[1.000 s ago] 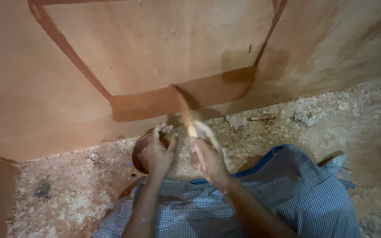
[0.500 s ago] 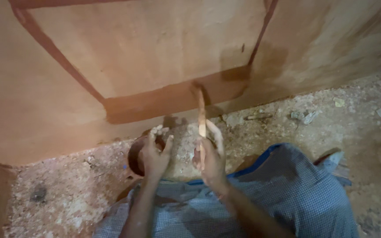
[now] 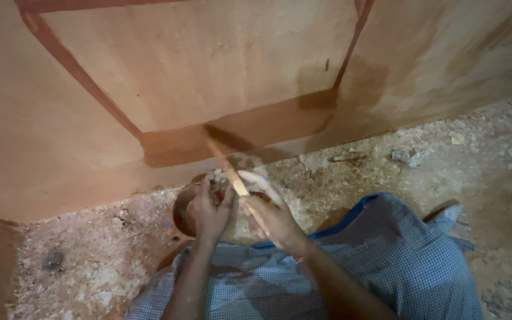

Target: The person paints a rectangular section of a wall using a paintbrush and a small container of reddish-brown paint. They repeatedly dip the brush and apply paint in horizontal strokes to fill the outlined area.

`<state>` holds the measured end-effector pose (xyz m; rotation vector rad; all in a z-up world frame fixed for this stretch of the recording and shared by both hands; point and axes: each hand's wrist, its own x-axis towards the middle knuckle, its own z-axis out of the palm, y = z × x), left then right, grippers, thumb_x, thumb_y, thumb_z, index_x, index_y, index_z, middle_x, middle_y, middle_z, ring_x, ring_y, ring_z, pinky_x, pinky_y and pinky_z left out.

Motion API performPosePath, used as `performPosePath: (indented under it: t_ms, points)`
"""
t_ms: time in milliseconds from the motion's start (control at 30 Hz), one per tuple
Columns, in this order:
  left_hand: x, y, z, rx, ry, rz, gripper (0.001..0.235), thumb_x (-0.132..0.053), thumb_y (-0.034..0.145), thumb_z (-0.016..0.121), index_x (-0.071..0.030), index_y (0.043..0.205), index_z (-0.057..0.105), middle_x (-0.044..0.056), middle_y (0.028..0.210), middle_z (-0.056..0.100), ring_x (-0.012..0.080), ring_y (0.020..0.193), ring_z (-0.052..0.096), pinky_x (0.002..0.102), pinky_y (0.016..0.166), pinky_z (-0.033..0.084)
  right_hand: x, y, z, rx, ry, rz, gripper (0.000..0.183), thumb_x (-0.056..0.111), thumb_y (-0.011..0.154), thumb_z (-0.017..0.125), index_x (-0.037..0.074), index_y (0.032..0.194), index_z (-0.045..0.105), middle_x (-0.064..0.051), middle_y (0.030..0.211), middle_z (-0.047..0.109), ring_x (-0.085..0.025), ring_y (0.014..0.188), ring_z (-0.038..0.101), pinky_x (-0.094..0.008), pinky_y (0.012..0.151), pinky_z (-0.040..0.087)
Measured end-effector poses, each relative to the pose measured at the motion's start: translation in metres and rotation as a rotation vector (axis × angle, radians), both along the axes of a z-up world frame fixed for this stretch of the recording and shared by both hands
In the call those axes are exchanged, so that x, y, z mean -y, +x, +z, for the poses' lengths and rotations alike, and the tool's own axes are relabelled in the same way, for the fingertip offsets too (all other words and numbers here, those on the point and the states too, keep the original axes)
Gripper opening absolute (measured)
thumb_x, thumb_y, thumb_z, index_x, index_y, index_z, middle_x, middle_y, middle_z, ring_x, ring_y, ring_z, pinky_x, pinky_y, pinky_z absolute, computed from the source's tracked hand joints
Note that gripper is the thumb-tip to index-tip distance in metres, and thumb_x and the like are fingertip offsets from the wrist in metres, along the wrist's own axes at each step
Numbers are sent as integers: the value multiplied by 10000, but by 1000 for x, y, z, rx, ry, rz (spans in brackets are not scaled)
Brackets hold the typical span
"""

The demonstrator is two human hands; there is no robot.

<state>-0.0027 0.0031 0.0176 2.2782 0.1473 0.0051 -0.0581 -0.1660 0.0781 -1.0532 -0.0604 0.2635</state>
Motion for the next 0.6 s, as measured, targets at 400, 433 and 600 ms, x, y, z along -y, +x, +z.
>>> performPosePath:
  t_ms: [400, 433, 600]
  points:
    - [4, 4, 4, 77, 172, 25, 661, -480, 902, 751, -164, 1431, 515, 145, 1196, 687, 361, 1161, 619, 663, 1005, 331, -8, -4, 5, -79, -5, -571, 514, 155, 1000, 488, 208, 1499, 376, -61, 806, 605, -89, 454, 503, -226, 343, 426]
    - [4, 2, 7, 143, 99, 14, 603, -476, 901, 731, -168, 1389, 555, 122, 1195, 709, 325, 1140, 649, 594, 1001, 398, -11, -4, 5, -84, 21, -534, 521, 136, 997, 501, 195, 1502, 390, -54, 817, 605, -80, 483, 514, -222, 356, 425]
    - [-3, -1, 24, 358, -92, 16, 470, -333, 893, 746, -76, 1271, 638, 129, 1175, 735, 278, 1114, 668, 426, 949, 501, -24, 2, 1, -37, 9, -369, 521, 118, 1007, 512, 179, 1515, 409, -48, 800, 606, -75, 512, 524, -216, 385, 424]
